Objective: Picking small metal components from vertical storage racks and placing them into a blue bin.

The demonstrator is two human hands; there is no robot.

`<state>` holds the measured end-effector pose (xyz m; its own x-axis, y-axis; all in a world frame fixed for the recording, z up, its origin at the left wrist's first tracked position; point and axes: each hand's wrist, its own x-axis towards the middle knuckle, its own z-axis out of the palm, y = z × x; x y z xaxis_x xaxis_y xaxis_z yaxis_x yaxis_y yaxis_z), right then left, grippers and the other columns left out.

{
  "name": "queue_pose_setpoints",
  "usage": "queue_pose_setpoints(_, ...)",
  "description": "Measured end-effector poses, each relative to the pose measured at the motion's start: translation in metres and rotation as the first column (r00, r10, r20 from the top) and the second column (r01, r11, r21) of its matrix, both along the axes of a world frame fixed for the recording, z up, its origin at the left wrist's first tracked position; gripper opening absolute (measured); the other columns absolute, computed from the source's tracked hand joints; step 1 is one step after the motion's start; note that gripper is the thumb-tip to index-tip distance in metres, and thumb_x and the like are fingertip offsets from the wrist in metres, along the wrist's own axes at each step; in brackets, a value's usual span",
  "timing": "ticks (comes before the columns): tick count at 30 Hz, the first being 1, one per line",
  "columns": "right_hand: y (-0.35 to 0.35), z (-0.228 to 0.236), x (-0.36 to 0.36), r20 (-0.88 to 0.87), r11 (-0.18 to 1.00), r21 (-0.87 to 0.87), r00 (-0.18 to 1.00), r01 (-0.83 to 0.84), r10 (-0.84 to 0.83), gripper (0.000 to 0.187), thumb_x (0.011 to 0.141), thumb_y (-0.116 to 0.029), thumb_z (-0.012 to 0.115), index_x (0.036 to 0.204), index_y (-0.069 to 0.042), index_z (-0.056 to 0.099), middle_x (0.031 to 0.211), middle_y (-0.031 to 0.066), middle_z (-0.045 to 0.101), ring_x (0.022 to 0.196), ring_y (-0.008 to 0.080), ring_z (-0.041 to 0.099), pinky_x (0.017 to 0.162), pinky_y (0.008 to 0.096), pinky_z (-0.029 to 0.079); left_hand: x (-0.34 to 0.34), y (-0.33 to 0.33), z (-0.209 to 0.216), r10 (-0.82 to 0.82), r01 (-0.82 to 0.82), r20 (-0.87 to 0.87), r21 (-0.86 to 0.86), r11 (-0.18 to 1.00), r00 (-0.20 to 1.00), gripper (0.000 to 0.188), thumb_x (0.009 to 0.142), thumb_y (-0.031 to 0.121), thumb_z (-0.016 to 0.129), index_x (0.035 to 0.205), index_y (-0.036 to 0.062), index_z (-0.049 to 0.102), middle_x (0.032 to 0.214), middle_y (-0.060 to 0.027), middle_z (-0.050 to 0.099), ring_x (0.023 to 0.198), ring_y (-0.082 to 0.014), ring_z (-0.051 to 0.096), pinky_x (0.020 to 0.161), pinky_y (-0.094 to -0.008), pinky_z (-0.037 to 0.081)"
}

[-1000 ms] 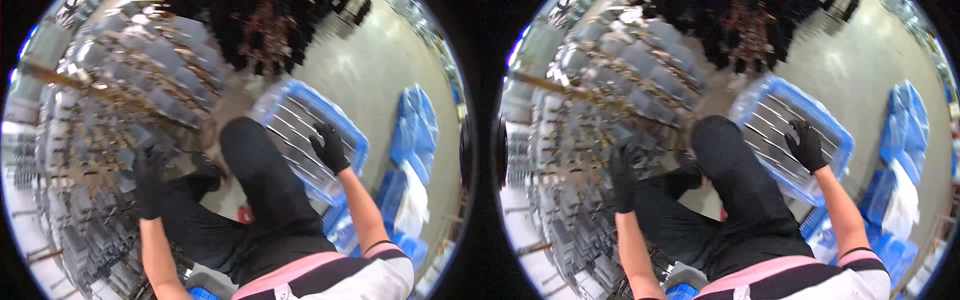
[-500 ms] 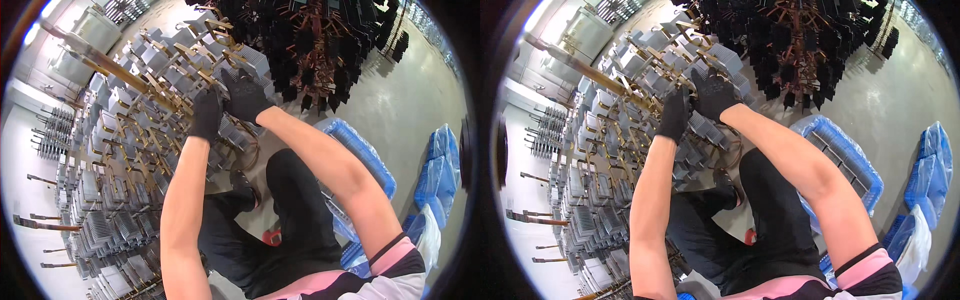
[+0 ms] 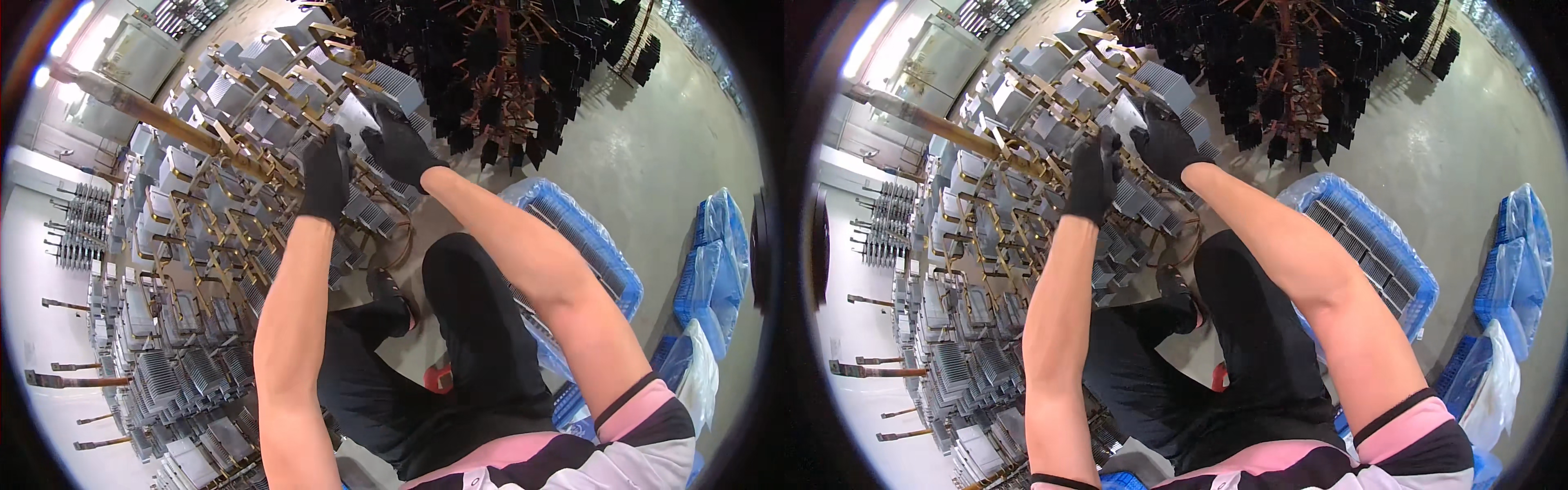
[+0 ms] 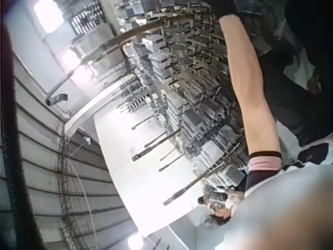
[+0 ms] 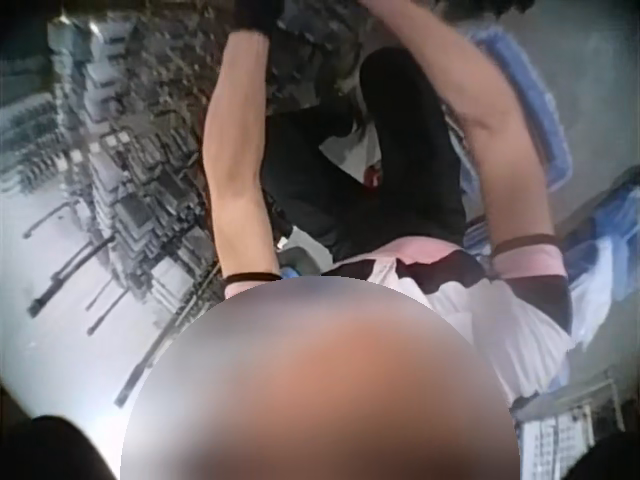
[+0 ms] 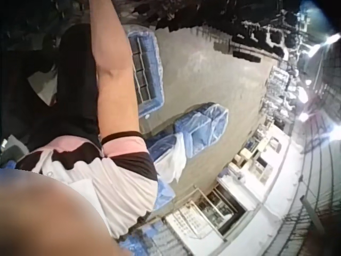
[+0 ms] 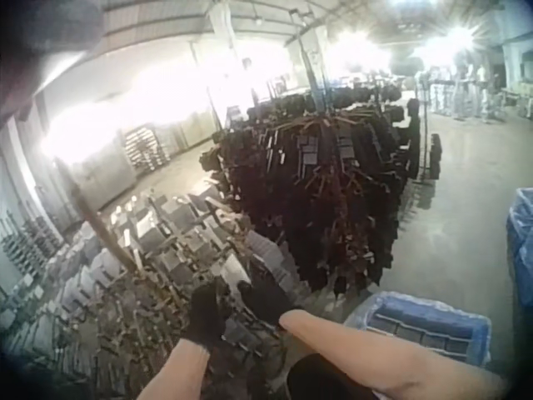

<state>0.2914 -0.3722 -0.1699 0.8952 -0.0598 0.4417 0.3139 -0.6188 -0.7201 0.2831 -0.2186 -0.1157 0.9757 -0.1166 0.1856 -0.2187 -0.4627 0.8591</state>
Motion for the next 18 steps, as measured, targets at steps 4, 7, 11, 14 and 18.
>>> queue_pose_setpoints(4,0.018,0.025,-0.006,0.015,1.000,0.008,1.000,0.001,-0.001,0.061,0.094,-0.038,0.051,0.141,-0.001,0.043,0.134,0.0281,0.052,0.125,0.0404,0.051,0.106,0.0448,0.041,-0.073,0.015,0.024,-0.006,-0.041,-0.224,-0.208,0.977,0.975,0.028,0.102,0.027,0.050,0.113,0.0033,0.060,0.089,-0.0083,0.061,0.064,-0.0154,0.057,0.055,-0.0279,0.045)
queue_pose_setpoints(7,0.020,0.047,-0.014,-0.132,0.999,0.030,0.990,-0.034,0.038,0.063,0.094,-0.040,0.055,0.141,0.000,0.043,0.135,0.0302,0.050,0.127,0.0390,0.049,0.106,0.0445,0.041,-0.111,0.048,0.007,-0.160,0.096,0.296,0.219,0.971,0.942,0.022,0.100,0.027,0.053,0.100,0.0051,0.059,0.076,-0.0039,0.053,0.060,-0.0139,0.054,0.054,-0.0310,0.043)
queue_pose_setpoints(11,0.020,0.040,-0.014,0.134,0.962,-0.259,0.990,0.088,-0.054,0.065,0.091,-0.041,0.057,0.140,0.000,0.044,0.126,0.0295,0.057,0.121,0.0390,0.054,0.100,0.0454,0.046,-0.149,0.060,-0.020,-0.116,-0.025,0.422,0.314,0.949,0.899,0.020,0.100,0.022,0.053,0.102,0.0028,0.059,0.078,-0.0068,0.057,0.069,-0.0197,0.059,0.065,-0.0340,0.047)
queue_pose_setpoints(14,0.033,0.064,-0.029,0.050,0.941,-0.336,0.999,0.036,-0.021,0.066,0.090,-0.041,0.058,0.140,-0.001,0.044,0.117,0.0292,0.062,0.113,0.0395,0.060,0.093,0.0480,0.050,-0.175,0.092,-0.036,0.036,-0.018,-0.129,0.142,0.990,0.991,0.021,0.099,0.019,0.055,0.110,0.0013,0.060,0.092,-0.0130,0.061,0.085,-0.0269,0.062,0.077,-0.0383,0.049)
queue_pose_setpoints(18,0.013,0.065,-0.053,0.033,0.954,-0.261,0.989,0.145,-0.141,0.068,0.088,-0.039,0.062,0.141,-0.001,0.043,0.111,0.0294,0.063,0.109,0.0417,0.060,0.090,0.0503,0.051,-0.192,0.102,-0.050,-0.296,-0.064,0.363,0.721,0.690,0.884,0.026,0.096,0.014,0.057,0.119,0.0034,0.060,0.107,-0.0189,0.059,0.098,-0.0341,0.060,0.086,-0.0428,0.048)
